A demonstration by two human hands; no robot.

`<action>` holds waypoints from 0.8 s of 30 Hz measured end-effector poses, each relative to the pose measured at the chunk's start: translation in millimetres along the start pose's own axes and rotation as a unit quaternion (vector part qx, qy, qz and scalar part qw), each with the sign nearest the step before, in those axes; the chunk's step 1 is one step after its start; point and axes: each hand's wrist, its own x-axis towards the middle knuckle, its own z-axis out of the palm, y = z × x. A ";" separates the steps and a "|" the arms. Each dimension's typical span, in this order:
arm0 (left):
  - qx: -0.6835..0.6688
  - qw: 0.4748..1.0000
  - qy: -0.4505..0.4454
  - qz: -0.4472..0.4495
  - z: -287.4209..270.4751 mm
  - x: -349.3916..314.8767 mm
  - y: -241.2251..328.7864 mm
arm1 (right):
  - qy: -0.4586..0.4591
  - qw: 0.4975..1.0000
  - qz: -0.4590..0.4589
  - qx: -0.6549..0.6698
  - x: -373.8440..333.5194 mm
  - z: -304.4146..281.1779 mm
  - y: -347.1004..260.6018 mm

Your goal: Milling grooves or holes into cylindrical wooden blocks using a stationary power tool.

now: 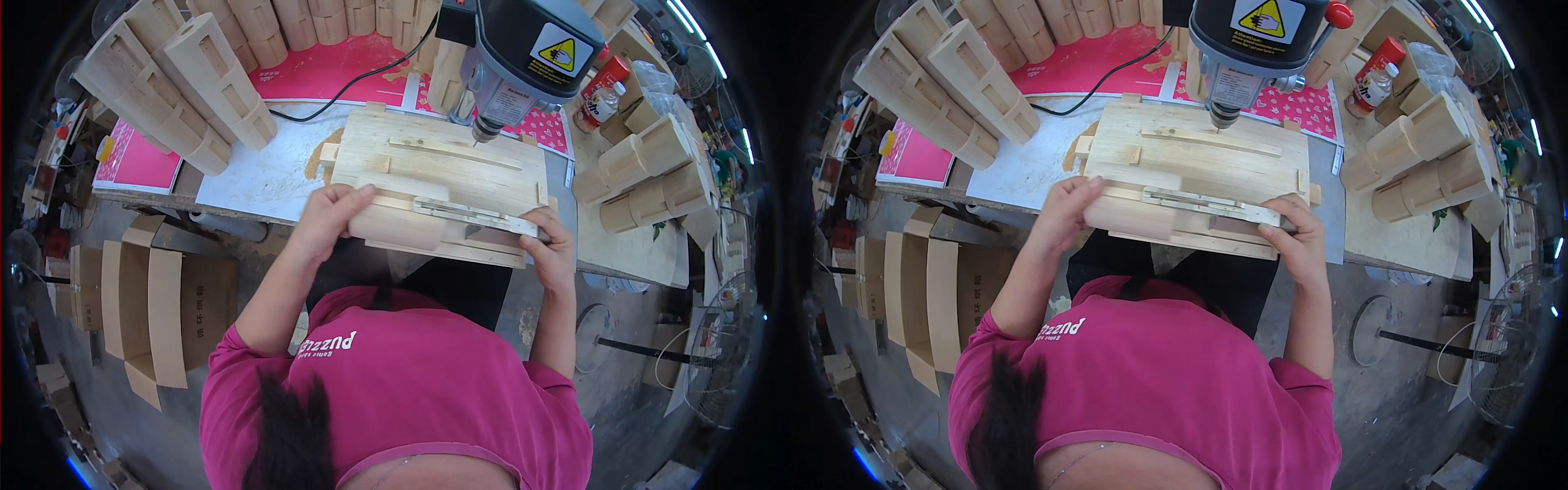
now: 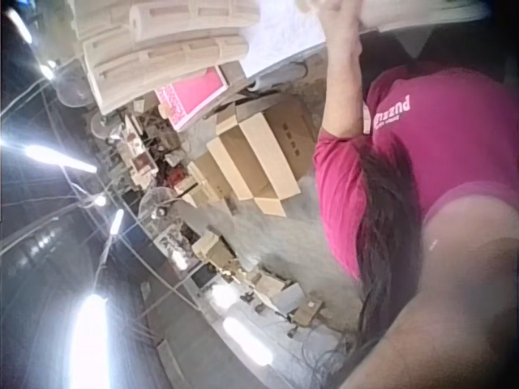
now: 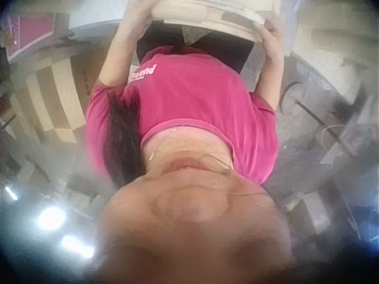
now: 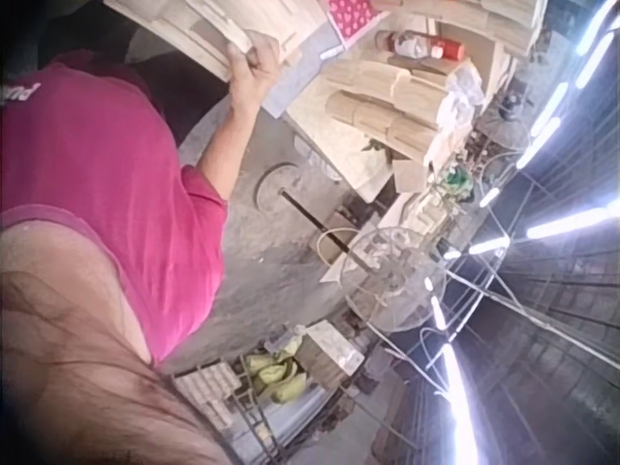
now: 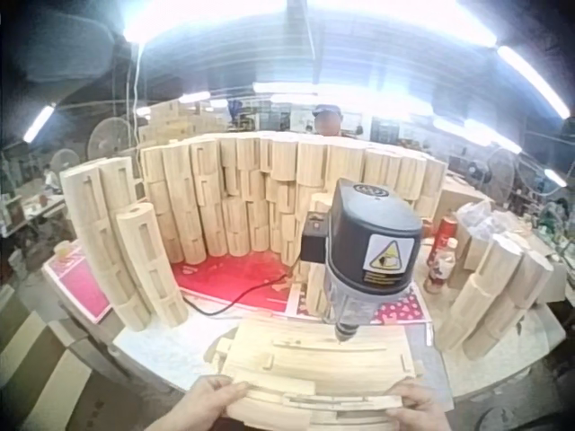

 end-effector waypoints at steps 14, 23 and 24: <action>0.505 0.769 -0.021 0.392 29.4 57.3 -66.1 | 0.063 0.983 -0.030 -0.170 23.9 -11.8 47.7; 0.533 0.764 -0.028 0.363 23.8 103.4 -56.1 | 0.087 0.981 -0.032 -0.170 82.7 -13.2 71.4; 0.532 0.764 -0.028 0.364 19.7 105.2 -55.0 | 0.071 0.985 -0.023 -0.153 83.1 -11.2 76.9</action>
